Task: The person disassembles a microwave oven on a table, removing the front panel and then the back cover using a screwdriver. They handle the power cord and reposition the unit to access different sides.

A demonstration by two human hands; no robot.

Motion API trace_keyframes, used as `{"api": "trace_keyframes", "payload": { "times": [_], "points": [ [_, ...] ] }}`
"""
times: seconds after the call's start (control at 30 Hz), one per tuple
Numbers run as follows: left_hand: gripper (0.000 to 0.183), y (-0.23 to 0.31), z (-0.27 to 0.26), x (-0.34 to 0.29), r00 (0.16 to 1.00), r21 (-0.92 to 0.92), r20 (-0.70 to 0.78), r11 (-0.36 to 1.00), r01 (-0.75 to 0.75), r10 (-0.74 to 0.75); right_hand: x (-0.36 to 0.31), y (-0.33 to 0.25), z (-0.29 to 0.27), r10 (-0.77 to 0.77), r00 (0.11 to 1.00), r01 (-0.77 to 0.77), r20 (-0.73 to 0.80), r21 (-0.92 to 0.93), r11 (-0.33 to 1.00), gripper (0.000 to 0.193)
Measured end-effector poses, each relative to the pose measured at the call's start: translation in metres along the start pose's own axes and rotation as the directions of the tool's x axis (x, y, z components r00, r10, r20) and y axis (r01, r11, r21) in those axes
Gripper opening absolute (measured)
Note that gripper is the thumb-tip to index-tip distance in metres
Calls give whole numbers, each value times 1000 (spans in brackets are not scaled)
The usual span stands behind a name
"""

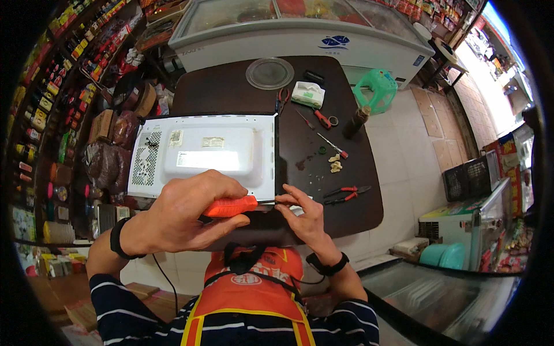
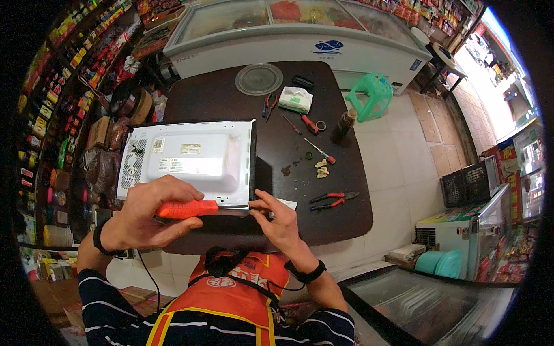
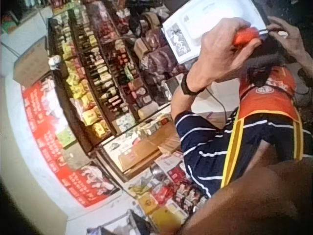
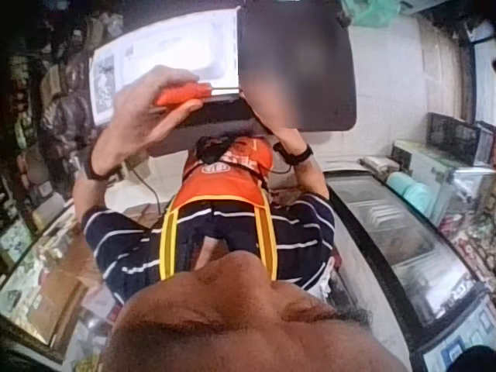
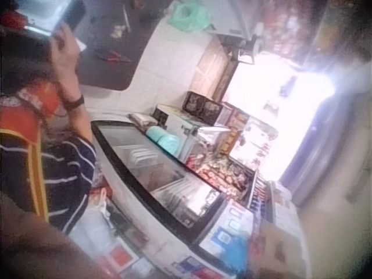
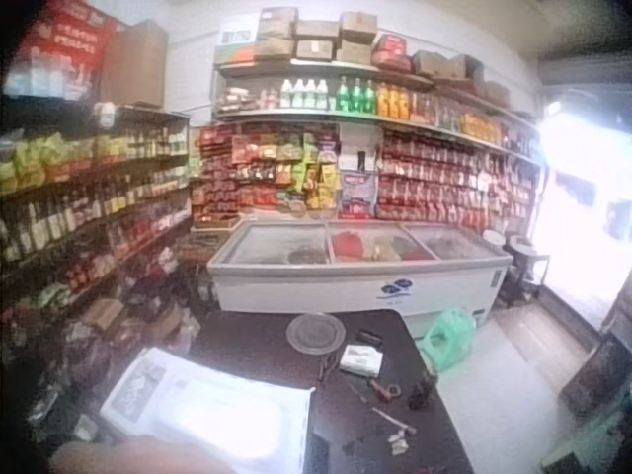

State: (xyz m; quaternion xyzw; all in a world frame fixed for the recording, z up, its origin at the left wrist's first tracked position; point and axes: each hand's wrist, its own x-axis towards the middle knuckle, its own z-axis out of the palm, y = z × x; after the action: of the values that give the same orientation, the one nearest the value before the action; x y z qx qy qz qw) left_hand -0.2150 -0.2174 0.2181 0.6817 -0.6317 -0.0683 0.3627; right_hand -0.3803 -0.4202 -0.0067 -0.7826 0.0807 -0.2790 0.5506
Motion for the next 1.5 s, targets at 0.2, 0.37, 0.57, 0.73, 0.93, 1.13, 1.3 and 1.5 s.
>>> {"api": "trace_keyframes", "payload": {
  "times": [0.2, 0.37, 0.57, 0.73, 0.93, 1.13, 1.3, 1.5],
  "points": [
    [45, -2, 9, 6, 997, 30, 76, 999, 13, -15, 2, -1, -1, 96, 995, -97, 15, 48, 994, 57],
    [43, -5, 14, 12, 996, 28, 90, 999, 18, -20, 5, 0, -3, 107, 994, -109, 37, 54, 993, 55],
    [36, 5, 9, 33, 977, -2, 212, 999, 34, -33, 8, -2, -4, 111, 993, -113, 49, 48, 992, 51],
    [32, 15, -4, 74, 862, 4, 505, 999, -52, 43, 13, -6, -7, 32, 998, -31, 50, -27, 999, 48],
    [28, 45, 8, 109, 786, 352, 604, 929, -117, -130, 14, -9, -18, -127, 989, 129, 73, -30, 991, 44],
    [31, 45, 18, 133, 803, 163, 551, 915, -369, 226, 19, -4, -8, 1, 996, -16, 85, 176, 984, 32],
    [36, 49, 20, 124, 785, 442, 613, 863, -246, -90, 18, -2, -15, 15, 991, -35, 135, 146, 989, 31],
    [33, 44, 27, 131, 759, 90, 611, 933, -350, 226, 24, -12, -14, -70, 992, 68, 103, 26, 997, 25]
  ]
}}
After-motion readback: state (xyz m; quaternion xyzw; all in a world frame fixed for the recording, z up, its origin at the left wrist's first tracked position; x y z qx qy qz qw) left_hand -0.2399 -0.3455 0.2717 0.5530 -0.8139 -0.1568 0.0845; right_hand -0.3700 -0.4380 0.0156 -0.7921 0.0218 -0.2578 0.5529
